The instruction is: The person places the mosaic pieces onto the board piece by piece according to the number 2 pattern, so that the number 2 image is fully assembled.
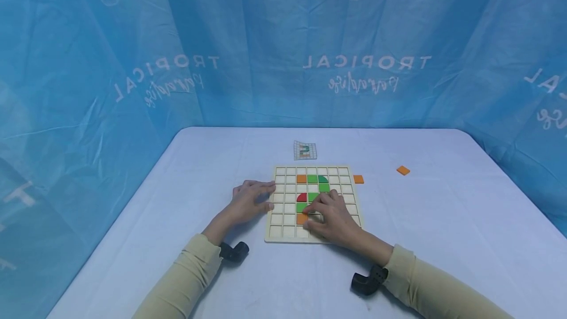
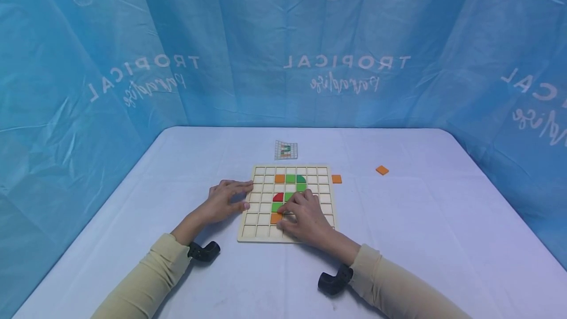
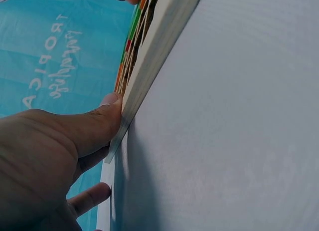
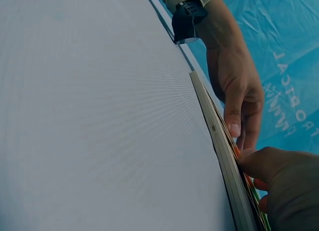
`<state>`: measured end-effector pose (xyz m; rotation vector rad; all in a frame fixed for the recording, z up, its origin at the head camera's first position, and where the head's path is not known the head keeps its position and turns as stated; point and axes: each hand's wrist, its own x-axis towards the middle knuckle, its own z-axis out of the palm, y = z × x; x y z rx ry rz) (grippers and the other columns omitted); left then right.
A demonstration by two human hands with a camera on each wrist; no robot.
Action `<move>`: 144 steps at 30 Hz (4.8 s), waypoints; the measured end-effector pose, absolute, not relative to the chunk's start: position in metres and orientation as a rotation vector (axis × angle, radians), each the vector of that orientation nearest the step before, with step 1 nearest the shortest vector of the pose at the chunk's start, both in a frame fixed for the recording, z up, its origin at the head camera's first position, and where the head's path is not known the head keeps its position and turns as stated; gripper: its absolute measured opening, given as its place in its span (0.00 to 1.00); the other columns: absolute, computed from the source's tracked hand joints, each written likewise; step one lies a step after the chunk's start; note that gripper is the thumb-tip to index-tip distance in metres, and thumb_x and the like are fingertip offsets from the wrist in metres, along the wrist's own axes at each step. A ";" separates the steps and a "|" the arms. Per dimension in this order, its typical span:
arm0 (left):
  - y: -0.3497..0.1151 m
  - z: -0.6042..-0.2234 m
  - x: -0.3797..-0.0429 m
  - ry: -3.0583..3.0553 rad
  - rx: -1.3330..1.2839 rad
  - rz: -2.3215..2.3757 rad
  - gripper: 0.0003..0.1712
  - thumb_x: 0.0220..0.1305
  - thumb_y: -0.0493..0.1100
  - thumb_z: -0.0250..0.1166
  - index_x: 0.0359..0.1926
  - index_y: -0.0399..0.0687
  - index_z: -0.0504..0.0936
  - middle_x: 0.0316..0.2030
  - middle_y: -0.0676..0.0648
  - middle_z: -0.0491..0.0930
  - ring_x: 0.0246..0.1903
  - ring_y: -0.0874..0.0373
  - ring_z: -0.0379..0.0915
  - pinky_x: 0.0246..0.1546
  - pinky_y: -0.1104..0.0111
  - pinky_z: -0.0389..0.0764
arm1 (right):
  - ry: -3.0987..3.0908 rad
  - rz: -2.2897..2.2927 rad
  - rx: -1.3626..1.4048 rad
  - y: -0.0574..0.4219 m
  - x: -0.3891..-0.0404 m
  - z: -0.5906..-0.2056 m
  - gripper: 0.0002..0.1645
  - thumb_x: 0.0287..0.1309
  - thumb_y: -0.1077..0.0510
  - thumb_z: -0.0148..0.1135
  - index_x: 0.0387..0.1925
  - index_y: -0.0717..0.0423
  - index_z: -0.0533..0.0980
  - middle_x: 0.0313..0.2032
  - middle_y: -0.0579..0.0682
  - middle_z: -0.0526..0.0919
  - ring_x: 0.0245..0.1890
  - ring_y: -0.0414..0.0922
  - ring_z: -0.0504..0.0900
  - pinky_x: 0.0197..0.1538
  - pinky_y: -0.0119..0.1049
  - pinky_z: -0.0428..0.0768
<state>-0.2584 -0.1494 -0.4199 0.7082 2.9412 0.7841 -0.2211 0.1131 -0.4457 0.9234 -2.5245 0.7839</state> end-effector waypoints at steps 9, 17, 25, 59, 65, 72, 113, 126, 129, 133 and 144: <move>-0.149 -0.421 -0.259 2.941 0.695 0.791 0.31 0.62 0.48 0.67 0.65 0.47 0.73 0.66 0.50 0.68 0.63 0.47 0.58 0.57 0.45 0.53 | -2.497 0.862 0.916 0.115 -0.221 -0.444 0.16 0.45 0.50 0.77 0.37 0.49 0.85 0.34 0.43 0.76 0.36 0.41 0.62 0.41 0.41 0.62; -0.148 -0.421 -0.259 2.950 0.701 0.772 0.31 0.62 0.48 0.67 0.64 0.47 0.73 0.66 0.51 0.68 0.63 0.48 0.57 0.58 0.45 0.54 | -2.479 0.902 0.840 0.134 -0.231 -0.432 0.16 0.47 0.56 0.76 0.39 0.55 0.84 0.36 0.46 0.77 0.39 0.45 0.66 0.42 0.44 0.64; -0.146 -0.418 -0.257 2.948 0.654 0.750 0.31 0.62 0.49 0.67 0.65 0.48 0.72 0.66 0.51 0.67 0.64 0.49 0.57 0.59 0.47 0.54 | -2.541 0.924 0.675 0.175 -0.252 -0.427 0.19 0.50 0.58 0.74 0.45 0.60 0.82 0.38 0.52 0.78 0.42 0.52 0.67 0.44 0.49 0.62; -0.148 -0.419 -0.258 2.944 0.652 0.783 0.31 0.62 0.49 0.67 0.65 0.49 0.72 0.66 0.51 0.67 0.63 0.49 0.57 0.59 0.48 0.53 | -2.790 0.738 0.425 0.243 -0.306 -0.441 0.18 0.55 0.55 0.69 0.45 0.60 0.83 0.41 0.58 0.75 0.42 0.56 0.64 0.44 0.51 0.60; -0.148 -0.422 -0.259 2.941 0.667 0.786 0.31 0.62 0.49 0.67 0.65 0.49 0.72 0.66 0.51 0.68 0.63 0.48 0.58 0.59 0.47 0.53 | -2.766 0.726 0.443 0.246 -0.306 -0.446 0.18 0.55 0.53 0.70 0.44 0.60 0.83 0.40 0.57 0.75 0.42 0.56 0.65 0.43 0.49 0.61; -0.147 -0.420 -0.258 2.943 0.667 0.776 0.31 0.62 0.49 0.67 0.65 0.49 0.72 0.66 0.51 0.68 0.63 0.49 0.58 0.59 0.47 0.53 | -2.736 0.715 0.398 0.249 -0.302 -0.443 0.17 0.53 0.56 0.71 0.43 0.62 0.83 0.39 0.57 0.76 0.43 0.56 0.65 0.43 0.49 0.62; -0.147 -0.420 -0.258 2.953 0.677 0.774 0.31 0.62 0.48 0.67 0.65 0.47 0.73 0.65 0.50 0.68 0.63 0.47 0.58 0.57 0.46 0.54 | -2.480 0.768 0.840 0.144 -0.216 -0.448 0.17 0.42 0.48 0.77 0.34 0.50 0.83 0.34 0.42 0.75 0.35 0.42 0.63 0.38 0.41 0.62; -0.147 -0.418 -0.255 2.951 0.680 0.792 0.31 0.61 0.48 0.67 0.64 0.46 0.73 0.65 0.50 0.68 0.63 0.47 0.58 0.58 0.46 0.54 | -2.546 0.731 0.818 0.133 -0.212 -0.444 0.16 0.43 0.49 0.77 0.34 0.50 0.84 0.34 0.43 0.76 0.37 0.43 0.64 0.40 0.41 0.63; -0.148 -0.419 -0.255 2.949 0.671 0.790 0.31 0.61 0.49 0.67 0.64 0.47 0.73 0.65 0.50 0.68 0.63 0.48 0.58 0.58 0.46 0.54 | -2.567 0.734 0.803 0.133 -0.212 -0.444 0.15 0.43 0.50 0.77 0.34 0.50 0.84 0.35 0.43 0.76 0.37 0.44 0.65 0.41 0.42 0.63; -0.148 -0.419 -0.256 2.946 0.662 0.781 0.31 0.62 0.50 0.66 0.65 0.49 0.73 0.66 0.51 0.68 0.64 0.48 0.57 0.59 0.47 0.53 | -2.569 0.736 0.804 0.133 -0.212 -0.444 0.15 0.43 0.50 0.77 0.34 0.50 0.84 0.35 0.43 0.76 0.37 0.44 0.65 0.41 0.42 0.63; -0.148 -0.419 -0.256 2.945 0.680 0.792 0.31 0.61 0.49 0.67 0.65 0.47 0.73 0.66 0.51 0.68 0.64 0.47 0.57 0.58 0.45 0.53 | -2.543 0.739 0.820 0.134 -0.212 -0.444 0.17 0.42 0.49 0.78 0.34 0.50 0.84 0.34 0.44 0.76 0.37 0.44 0.65 0.41 0.42 0.63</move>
